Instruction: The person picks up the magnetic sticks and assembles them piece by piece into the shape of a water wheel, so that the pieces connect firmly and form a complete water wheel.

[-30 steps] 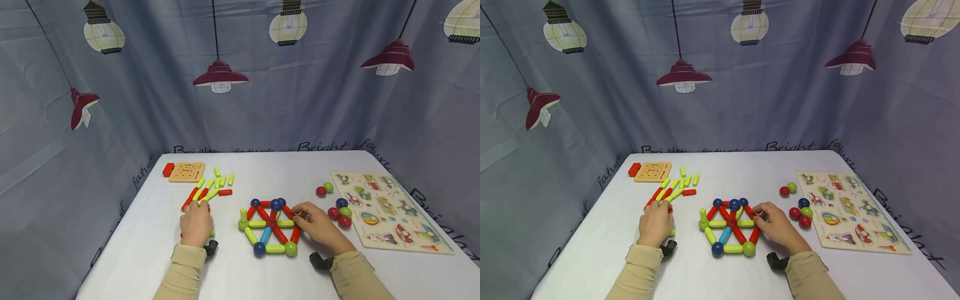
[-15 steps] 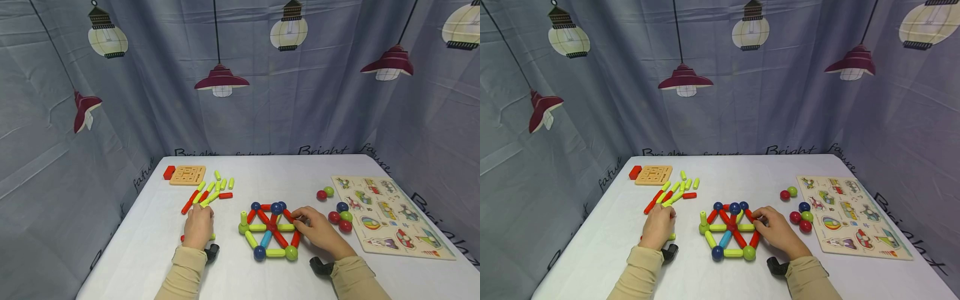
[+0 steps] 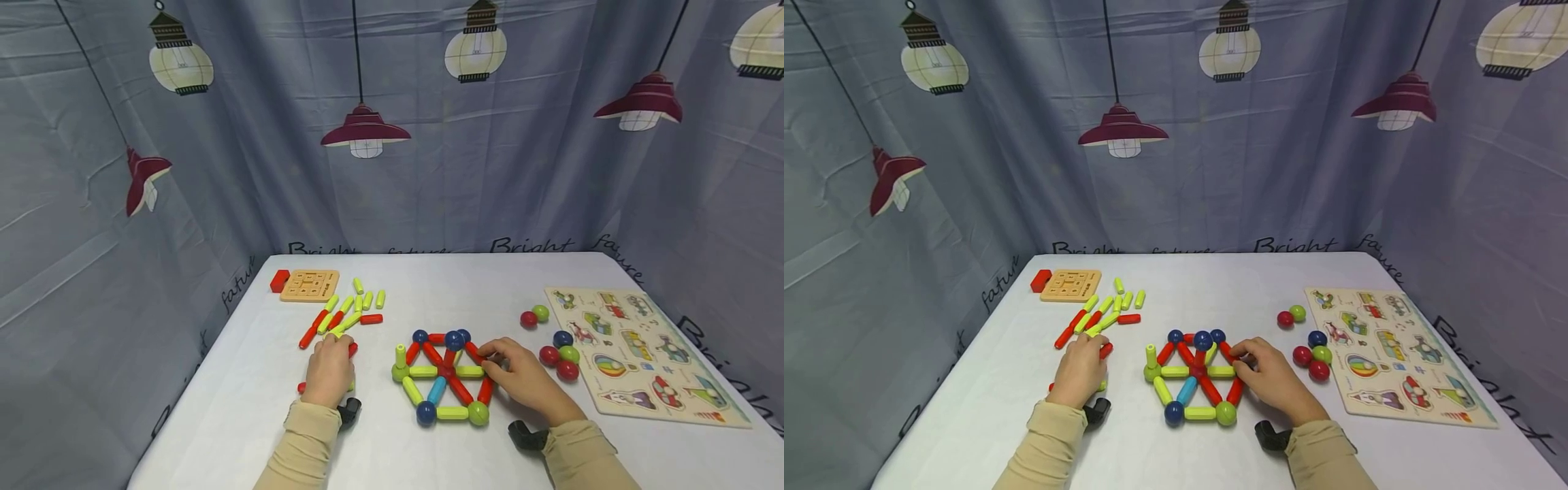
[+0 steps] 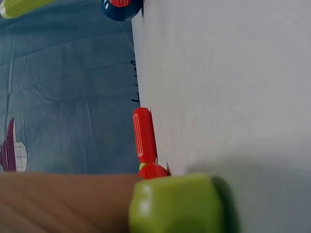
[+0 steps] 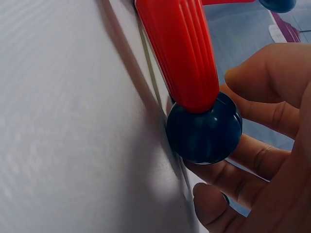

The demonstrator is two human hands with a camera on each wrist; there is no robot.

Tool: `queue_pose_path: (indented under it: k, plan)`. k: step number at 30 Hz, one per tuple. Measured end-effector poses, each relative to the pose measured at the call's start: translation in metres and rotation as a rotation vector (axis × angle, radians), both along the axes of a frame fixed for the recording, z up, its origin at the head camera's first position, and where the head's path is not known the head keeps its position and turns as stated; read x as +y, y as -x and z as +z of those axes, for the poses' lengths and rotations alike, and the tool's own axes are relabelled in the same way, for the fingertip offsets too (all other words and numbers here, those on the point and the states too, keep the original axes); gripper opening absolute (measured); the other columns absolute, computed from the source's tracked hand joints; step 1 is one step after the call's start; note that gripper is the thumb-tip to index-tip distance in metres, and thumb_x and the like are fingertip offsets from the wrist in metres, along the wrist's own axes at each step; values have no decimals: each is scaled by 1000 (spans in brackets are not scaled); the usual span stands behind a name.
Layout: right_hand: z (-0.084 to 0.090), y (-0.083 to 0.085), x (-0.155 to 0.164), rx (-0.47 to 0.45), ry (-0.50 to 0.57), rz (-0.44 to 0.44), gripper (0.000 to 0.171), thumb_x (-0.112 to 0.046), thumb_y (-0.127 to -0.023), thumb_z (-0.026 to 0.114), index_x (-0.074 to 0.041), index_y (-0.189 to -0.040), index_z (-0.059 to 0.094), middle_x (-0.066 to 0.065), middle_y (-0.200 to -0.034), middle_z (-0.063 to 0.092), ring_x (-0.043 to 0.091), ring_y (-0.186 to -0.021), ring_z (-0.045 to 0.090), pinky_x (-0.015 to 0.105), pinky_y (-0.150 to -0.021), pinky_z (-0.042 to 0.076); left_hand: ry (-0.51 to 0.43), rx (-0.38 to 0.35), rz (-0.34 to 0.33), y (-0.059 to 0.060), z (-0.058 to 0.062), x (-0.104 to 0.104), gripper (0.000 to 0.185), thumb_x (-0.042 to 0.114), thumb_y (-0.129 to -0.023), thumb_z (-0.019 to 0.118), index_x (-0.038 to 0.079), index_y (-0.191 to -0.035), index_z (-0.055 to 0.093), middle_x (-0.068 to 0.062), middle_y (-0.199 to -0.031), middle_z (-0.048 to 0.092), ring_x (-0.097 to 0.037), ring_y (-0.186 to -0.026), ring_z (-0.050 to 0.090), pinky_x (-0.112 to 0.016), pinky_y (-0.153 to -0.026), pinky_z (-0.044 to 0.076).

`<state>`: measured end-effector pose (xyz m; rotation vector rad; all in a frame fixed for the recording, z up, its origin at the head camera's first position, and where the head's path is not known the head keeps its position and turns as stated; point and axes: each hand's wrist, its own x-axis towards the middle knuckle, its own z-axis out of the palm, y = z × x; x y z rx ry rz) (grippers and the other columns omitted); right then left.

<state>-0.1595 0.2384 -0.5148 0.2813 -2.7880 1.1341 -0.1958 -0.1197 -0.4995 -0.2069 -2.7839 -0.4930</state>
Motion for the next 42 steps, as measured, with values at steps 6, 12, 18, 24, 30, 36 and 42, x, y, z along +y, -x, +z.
queue_pose_path:
  k: [6, 12, 18, 24, 30, 36, 42]
  plan:
    - [-1, 0, 0, -16, -17, 11, 20, -18, -97, 69, -19, -117, 70, -2, -117, 66, 16, -102, 63, 32, -84, 53, -72, 56, -30, -1, 3, 2, 28, 2, -88, 78, 7, -116, 75, -14, -102, 69, -33, -91, 63, -45, -80, 55]
    - [0, 1, 1, -9, -28, -4, 20, -18, -97, 70, -20, -117, 70, 0, -115, 66, 18, -98, 62, 30, -79, 53, -332, 180, -356, -7, 38, 22, 35, 8, -95, 74, 14, -130, 71, -2, -119, 70, -20, -111, 67, -38, -93, 58]
    - [0, 0, 4, -6, -9, 0, 20, -18, -97, 70, -20, -117, 69, 0, -115, 66, 18, -97, 62, 28, -76, 53, -241, 87, -659, -13, 53, 52, 32, 9, -99, 68, 17, -129, 72, 3, -117, 66, -13, -107, 61, -27, -90, 56]
    - [0, 0, 3, -12, 2, 3, 20, -19, -97, 70, -21, -118, 69, -1, -116, 66, 18, -99, 61, 29, -79, 52, -193, 64, -665, -11, 48, 65, 31, 10, -101, 66, 16, -131, 71, 0, -117, 64, -13, -104, 61, -23, -88, 55]
    - [0, 0, 2, -22, -3, -5, 21, -17, -97, 69, -20, -118, 69, 0, -117, 66, 19, -100, 61, 34, -82, 52, -216, 67, -712, -9, 43, 69, 33, 10, -102, 64, 18, -133, 70, 1, -120, 64, -12, -105, 60, -20, -89, 54]
    - [-1, 1, 2, -31, 3, -1, 21, -18, -98, 69, -20, -119, 69, 0, -117, 66, 19, -99, 60, 31, -81, 53, -239, 74, -698, -6, 39, 65, 34, 10, -101, 65, 19, -133, 70, 2, -120, 64, -11, -107, 60, -21, -90, 54]
    - [0, 1, 1, -32, -7, -8, 22, -17, -97, 69, -21, -119, 69, 0, -117, 66, 19, -97, 60, 30, -80, 53, -287, 64, -659, -6, 36, 57, 39, 7, -98, 69, 20, -135, 67, 5, -121, 64, -10, -112, 62, -27, -96, 55]
